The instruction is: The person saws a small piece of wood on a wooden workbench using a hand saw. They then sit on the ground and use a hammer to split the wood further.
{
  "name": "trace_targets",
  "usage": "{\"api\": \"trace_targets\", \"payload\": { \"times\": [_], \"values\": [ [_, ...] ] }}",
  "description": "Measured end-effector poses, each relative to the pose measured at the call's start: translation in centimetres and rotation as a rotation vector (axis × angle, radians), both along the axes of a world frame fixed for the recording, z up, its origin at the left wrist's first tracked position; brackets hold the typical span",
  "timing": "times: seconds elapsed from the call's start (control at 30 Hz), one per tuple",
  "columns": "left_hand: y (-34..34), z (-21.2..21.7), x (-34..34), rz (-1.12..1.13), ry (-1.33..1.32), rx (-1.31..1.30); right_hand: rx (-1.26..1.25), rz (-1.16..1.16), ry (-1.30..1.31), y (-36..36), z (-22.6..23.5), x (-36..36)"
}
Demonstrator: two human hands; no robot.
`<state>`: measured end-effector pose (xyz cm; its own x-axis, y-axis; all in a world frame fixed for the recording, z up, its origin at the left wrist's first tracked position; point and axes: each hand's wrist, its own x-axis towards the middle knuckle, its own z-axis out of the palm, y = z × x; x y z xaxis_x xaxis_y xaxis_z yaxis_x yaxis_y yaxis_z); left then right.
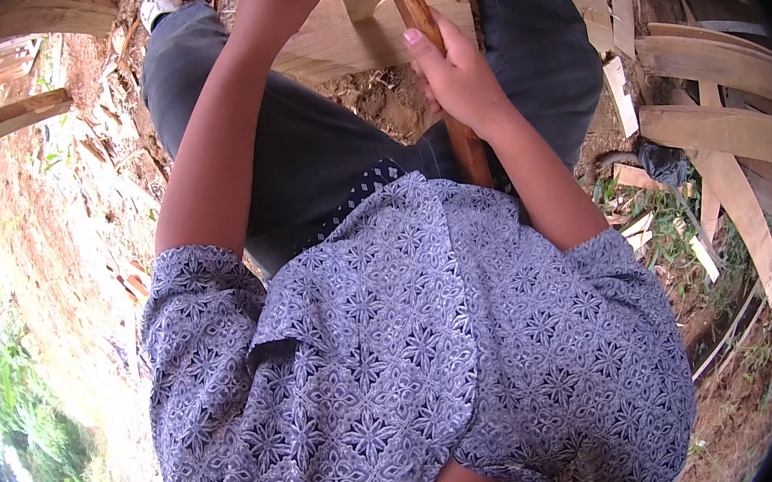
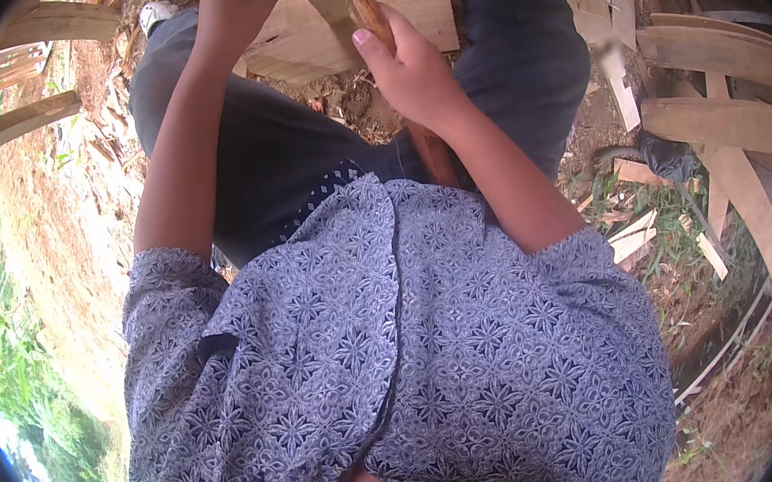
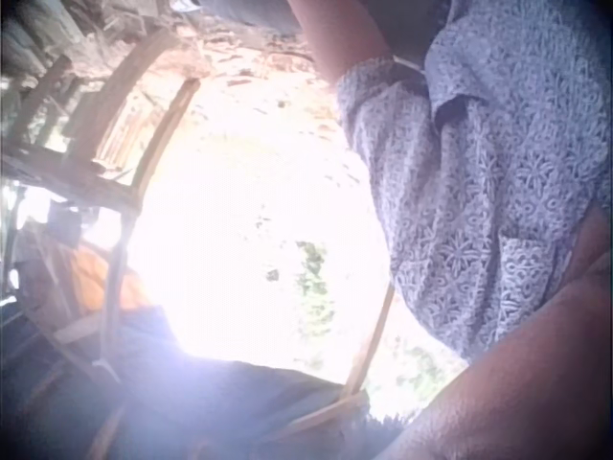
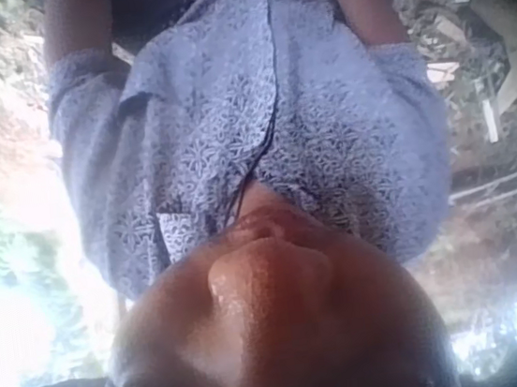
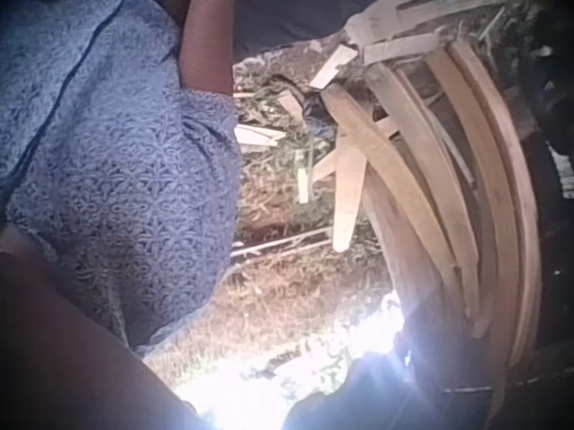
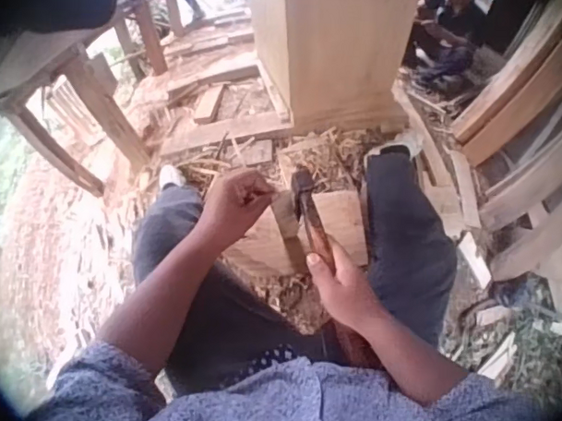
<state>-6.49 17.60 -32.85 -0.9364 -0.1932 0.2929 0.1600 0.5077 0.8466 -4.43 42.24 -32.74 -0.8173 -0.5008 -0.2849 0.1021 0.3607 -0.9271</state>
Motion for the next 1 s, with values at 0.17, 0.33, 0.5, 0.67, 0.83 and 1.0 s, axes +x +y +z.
{"api": "trace_targets", "payload": {
  "times": [0.17, 0.33, 0.5, 0.67, 0.83, 1.0],
  "values": [
    [-0.2, 0.1, 0.3, 0.034, 0.029, -0.1, -0.246, -0.108, -0.523, 0.2, 2.3, -0.3],
    [-0.1, -0.6, -0.3, 0.014, -0.054, -0.048, -0.506, -0.173, -0.774, 1.5, 2.3, -1.4],
    [0.6, -0.3, -0.4, 0.006, 0.045, -0.055, -0.238, -0.11, -0.399, 0.1, 2.8, 0.4],
    [-0.2, -0.3, -0.2, 0.027, 0.049, -0.138, -0.318, -0.075, -0.106, -0.1, 5.7, 1.1],
    [0.2, -0.4, 0.0, 0.014, 0.058, -0.072, -0.103, -0.053, -0.062, -0.2, 1.6, 0.9],
    [-0.3, -0.6, -0.3, 0.006, 0.066, -0.095, 0.045, -0.03, -0.15, -0.3, 0.5, 0.5]
  ]
}}
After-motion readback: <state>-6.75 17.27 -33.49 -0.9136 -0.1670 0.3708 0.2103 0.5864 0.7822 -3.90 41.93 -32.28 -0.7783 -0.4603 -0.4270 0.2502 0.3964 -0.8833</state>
